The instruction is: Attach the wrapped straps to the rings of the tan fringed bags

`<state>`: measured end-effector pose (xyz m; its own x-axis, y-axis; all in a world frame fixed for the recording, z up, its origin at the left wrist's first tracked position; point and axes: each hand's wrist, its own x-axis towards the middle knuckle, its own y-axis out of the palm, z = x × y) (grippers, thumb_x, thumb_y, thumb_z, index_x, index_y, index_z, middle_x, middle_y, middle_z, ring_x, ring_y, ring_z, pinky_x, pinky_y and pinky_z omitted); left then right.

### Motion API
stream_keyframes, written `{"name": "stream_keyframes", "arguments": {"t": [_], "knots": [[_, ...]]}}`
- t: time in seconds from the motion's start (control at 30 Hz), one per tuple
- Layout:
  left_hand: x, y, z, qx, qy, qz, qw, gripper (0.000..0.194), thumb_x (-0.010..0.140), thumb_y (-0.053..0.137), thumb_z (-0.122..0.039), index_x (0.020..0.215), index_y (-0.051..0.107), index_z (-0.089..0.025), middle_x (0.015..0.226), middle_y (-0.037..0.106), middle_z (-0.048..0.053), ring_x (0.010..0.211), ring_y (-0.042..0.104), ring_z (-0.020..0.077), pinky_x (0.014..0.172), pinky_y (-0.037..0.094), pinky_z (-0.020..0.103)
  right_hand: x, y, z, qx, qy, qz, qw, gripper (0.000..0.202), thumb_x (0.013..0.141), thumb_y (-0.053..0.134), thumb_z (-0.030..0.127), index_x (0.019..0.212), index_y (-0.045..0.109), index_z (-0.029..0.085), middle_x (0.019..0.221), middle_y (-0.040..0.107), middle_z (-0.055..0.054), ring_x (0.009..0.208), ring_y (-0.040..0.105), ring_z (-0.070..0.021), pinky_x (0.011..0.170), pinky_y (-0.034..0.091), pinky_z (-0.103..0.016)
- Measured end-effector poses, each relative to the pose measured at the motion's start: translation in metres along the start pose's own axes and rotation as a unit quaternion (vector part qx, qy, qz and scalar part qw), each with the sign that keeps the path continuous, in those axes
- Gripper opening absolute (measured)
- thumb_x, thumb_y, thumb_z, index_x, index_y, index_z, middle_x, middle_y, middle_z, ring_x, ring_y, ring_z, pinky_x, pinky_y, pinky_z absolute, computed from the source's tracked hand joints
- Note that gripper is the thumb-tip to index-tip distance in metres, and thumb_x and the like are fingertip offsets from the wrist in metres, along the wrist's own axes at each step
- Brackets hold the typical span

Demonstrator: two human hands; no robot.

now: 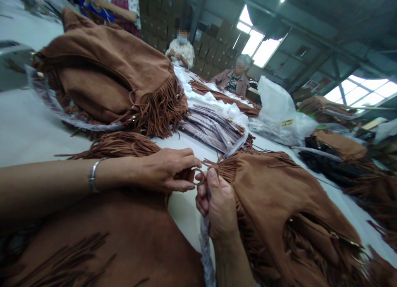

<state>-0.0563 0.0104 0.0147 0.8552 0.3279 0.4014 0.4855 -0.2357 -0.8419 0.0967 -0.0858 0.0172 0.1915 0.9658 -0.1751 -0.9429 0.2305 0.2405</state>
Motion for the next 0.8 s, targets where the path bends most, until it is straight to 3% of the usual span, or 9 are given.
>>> {"name": "stream_keyframes", "arguments": {"t": [0.17,0.37,0.47,0.63,0.8], "knots": [[-0.001,0.001,-0.005,0.100,0.032,0.000,0.994,0.036,0.088,0.045,-0.045,0.111,0.051,-0.018,0.091,0.052,0.006,0.075,0.054,0.0169,0.064,0.046,0.027,-0.002,-0.007,0.000,0.045,0.016,0.024,0.999,0.037,0.084,0.048,0.051,0.080,0.059,0.016,0.046,0.048,0.005,0.028,0.028,-0.0020,0.027,0.023,-0.013],[0.002,-0.001,-0.001,0.119,0.025,0.042,0.992,0.038,0.090,0.039,-0.048,0.098,0.053,-0.013,0.091,0.054,0.008,0.073,0.055,0.0170,0.061,0.046,0.027,-0.003,-0.024,0.001,0.029,0.061,0.008,0.998,0.024,0.078,0.064,0.039,0.080,0.054,0.017,0.051,0.044,0.008,0.034,0.039,-0.0031,0.032,0.035,-0.013],[0.002,-0.001,-0.001,0.132,0.018,0.041,0.990,0.036,0.089,0.042,-0.047,0.102,0.050,-0.015,0.089,0.055,0.007,0.069,0.055,0.0169,0.058,0.046,0.027,-0.002,-0.027,0.002,0.000,0.076,0.021,0.997,0.028,0.076,0.066,0.042,0.079,0.050,0.019,0.055,0.050,0.007,0.035,0.045,-0.0058,0.031,0.040,-0.016],[0.002,0.004,-0.004,0.163,0.026,0.060,0.984,0.027,0.088,0.045,-0.041,0.096,0.053,-0.016,0.086,0.058,0.008,0.072,0.058,0.0193,0.063,0.047,0.031,0.002,-0.028,0.002,-0.045,0.103,0.044,0.993,0.025,0.080,0.061,0.042,0.081,0.046,0.021,0.050,0.051,0.008,0.025,0.034,-0.0014,0.026,0.025,-0.009],[0.003,0.004,-0.001,0.150,0.016,0.060,0.987,0.029,0.088,0.044,-0.041,0.100,0.053,-0.016,0.087,0.058,0.007,0.071,0.057,0.0173,0.062,0.046,0.027,0.006,-0.033,0.000,-0.087,0.089,0.036,0.992,0.025,0.079,0.064,0.041,0.085,0.052,0.019,0.049,0.050,0.008,0.026,0.031,-0.0003,0.027,0.021,-0.009]]}}
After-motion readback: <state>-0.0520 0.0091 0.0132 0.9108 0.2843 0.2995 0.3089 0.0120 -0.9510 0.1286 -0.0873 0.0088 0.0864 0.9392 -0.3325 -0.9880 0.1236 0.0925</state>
